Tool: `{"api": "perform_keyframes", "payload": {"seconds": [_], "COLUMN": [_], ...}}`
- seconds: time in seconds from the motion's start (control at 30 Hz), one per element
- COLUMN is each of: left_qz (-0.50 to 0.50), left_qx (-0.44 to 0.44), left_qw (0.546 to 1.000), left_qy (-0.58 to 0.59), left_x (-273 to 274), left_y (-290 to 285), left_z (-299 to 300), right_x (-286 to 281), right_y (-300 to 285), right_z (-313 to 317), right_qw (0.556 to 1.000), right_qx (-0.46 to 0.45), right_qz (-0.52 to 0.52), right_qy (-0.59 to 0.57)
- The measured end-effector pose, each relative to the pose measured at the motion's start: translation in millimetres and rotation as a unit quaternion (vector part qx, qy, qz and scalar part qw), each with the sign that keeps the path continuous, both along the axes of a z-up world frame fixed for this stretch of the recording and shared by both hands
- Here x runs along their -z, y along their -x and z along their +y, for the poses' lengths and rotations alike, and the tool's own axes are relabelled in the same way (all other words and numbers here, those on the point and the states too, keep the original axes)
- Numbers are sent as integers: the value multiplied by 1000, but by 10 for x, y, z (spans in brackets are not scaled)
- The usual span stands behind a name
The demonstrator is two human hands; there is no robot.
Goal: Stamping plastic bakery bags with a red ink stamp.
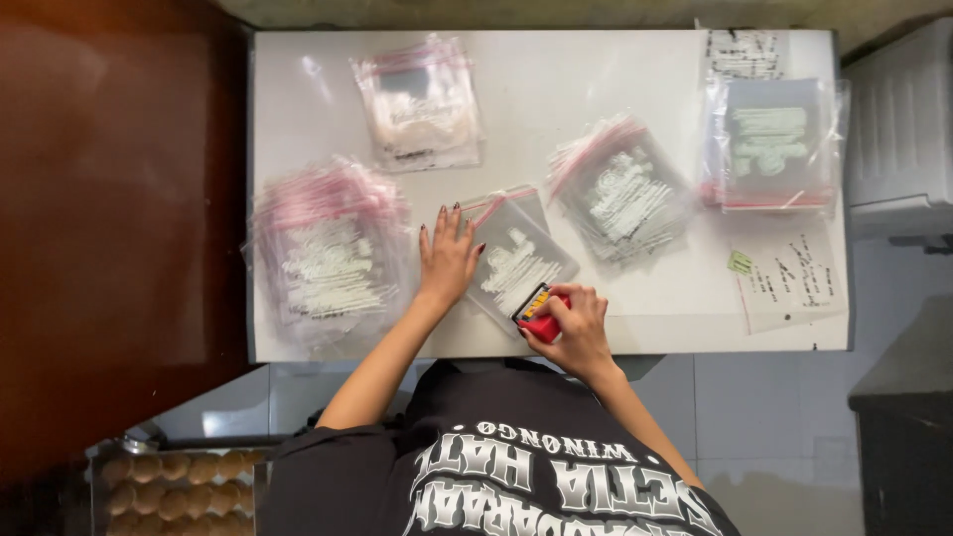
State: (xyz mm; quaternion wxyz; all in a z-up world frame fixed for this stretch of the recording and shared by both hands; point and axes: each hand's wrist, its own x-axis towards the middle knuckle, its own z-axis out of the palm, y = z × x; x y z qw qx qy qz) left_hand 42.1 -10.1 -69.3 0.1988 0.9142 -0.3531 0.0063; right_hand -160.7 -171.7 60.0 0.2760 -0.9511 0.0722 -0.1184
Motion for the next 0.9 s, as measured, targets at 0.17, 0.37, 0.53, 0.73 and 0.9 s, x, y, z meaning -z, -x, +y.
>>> {"api": "perform_keyframes", "payload": {"seconds": [0.17, 0.37, 0.53, 0.73, 0.9], "left_qz": [-51, -50, 24, 277, 266], "left_qx": [-27, -35, -27, -115, -75], "left_qw": [998, 992, 974, 893, 898], "left_qy": [17, 110, 223, 337, 343], "left_x": [50, -365, -680, -687, -771], "left_y": [168, 322, 389, 373, 414], "left_z": [78, 90, 104, 56, 88], "right_x": [158, 375, 217, 351, 119], "right_y": [-82, -141, -174, -173, -81], "right_z": [216, 276, 277, 276, 220], "right_qw": [998, 997, 996, 996, 998], "right_qx": [-36, -36, -29, -30, -38], "right_qz": [22, 43, 53, 52, 5], "right_qy": [38, 57, 59, 63, 54]}}
